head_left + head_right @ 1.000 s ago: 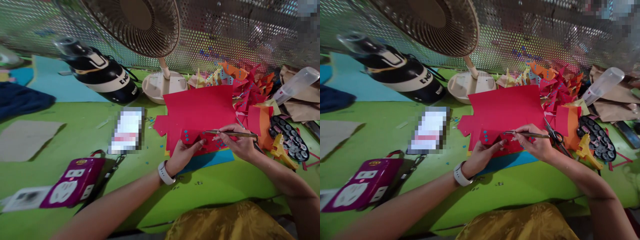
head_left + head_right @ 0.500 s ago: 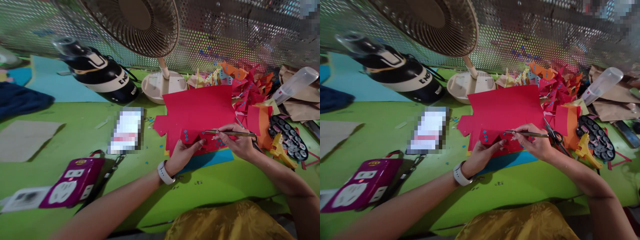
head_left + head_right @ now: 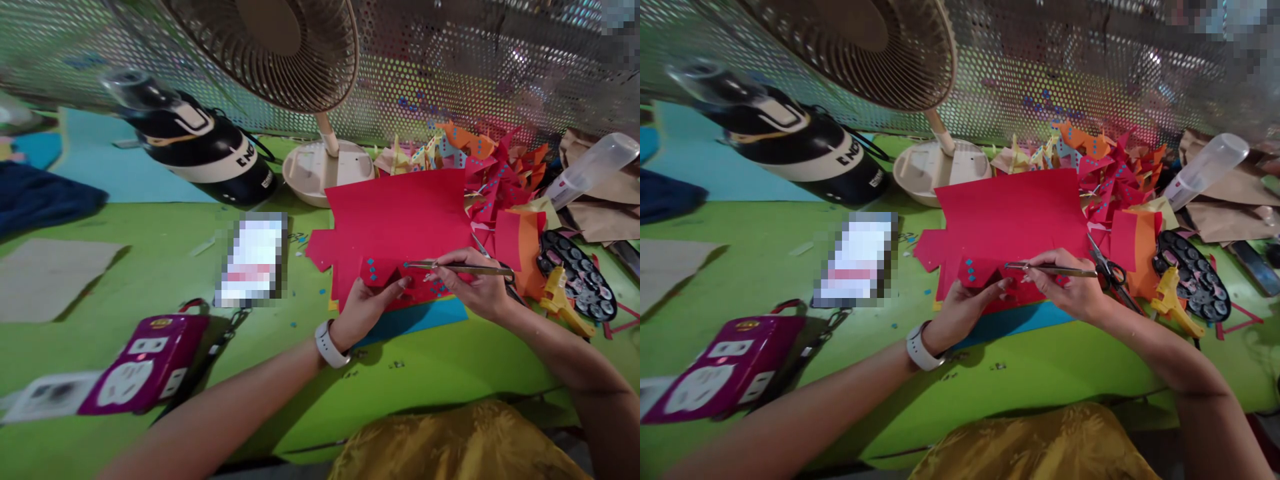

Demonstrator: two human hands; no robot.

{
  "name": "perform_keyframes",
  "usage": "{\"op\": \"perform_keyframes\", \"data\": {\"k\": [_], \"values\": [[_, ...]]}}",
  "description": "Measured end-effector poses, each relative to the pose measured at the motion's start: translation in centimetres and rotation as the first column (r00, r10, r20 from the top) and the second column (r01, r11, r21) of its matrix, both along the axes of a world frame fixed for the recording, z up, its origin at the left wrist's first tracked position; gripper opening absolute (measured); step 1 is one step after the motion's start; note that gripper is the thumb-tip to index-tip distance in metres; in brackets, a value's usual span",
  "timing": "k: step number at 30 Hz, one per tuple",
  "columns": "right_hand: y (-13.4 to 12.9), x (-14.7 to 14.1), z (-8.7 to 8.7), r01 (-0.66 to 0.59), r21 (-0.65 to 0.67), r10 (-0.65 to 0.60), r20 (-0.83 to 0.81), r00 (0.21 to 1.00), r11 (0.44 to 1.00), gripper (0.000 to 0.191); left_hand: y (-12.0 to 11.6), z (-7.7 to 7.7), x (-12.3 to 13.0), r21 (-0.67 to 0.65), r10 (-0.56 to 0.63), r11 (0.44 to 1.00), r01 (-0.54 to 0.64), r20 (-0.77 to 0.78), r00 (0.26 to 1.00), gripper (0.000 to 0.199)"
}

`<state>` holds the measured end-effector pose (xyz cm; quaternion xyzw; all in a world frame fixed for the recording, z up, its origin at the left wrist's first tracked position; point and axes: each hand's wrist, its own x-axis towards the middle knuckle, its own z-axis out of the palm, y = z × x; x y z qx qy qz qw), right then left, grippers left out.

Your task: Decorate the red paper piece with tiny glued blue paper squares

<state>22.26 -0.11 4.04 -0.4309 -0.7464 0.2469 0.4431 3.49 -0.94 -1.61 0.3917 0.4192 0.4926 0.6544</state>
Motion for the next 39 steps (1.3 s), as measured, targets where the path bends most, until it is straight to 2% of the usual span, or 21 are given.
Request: {"op": "perform_keyframes", "data": {"k": [7, 14, 24, 39], "values": [[0.07, 0.01, -0.49, -0.021, -0.031, 0.019, -0.049, 0.999, 0.999, 0.008, -0.03, -0.19, -0.09, 0.016, -0.015, 1.000, 0.016, -0.028, 0.999, 0.025], [0.05, -0.02, -0.24, 0.015, -0.032, -0.016, -0.021, 1.000, 0.999, 0.008, -0.03, -0.24, -0.12, 0.021, -0.018, 1.000, 0.018, -0.027, 0.999, 0.026], [0.01, 0.04, -0.23, -0.005, 0.005, 0.005, -0.026, 1.000, 1.000, 0.007, -0.04, -0.54, -0.11, 0.015, -0.015, 1.000, 0.015, -0.011, 1.000, 0.024], [0.02, 0.02, -0.01, 0.022, -0.046, -0.022, 0.008, 1.000, 0.999, 0.008, 0.00, -0.34, -0.12, 0.045, -0.010, 0.999, 0.012, -0.049, 0.999, 0.022]]}}
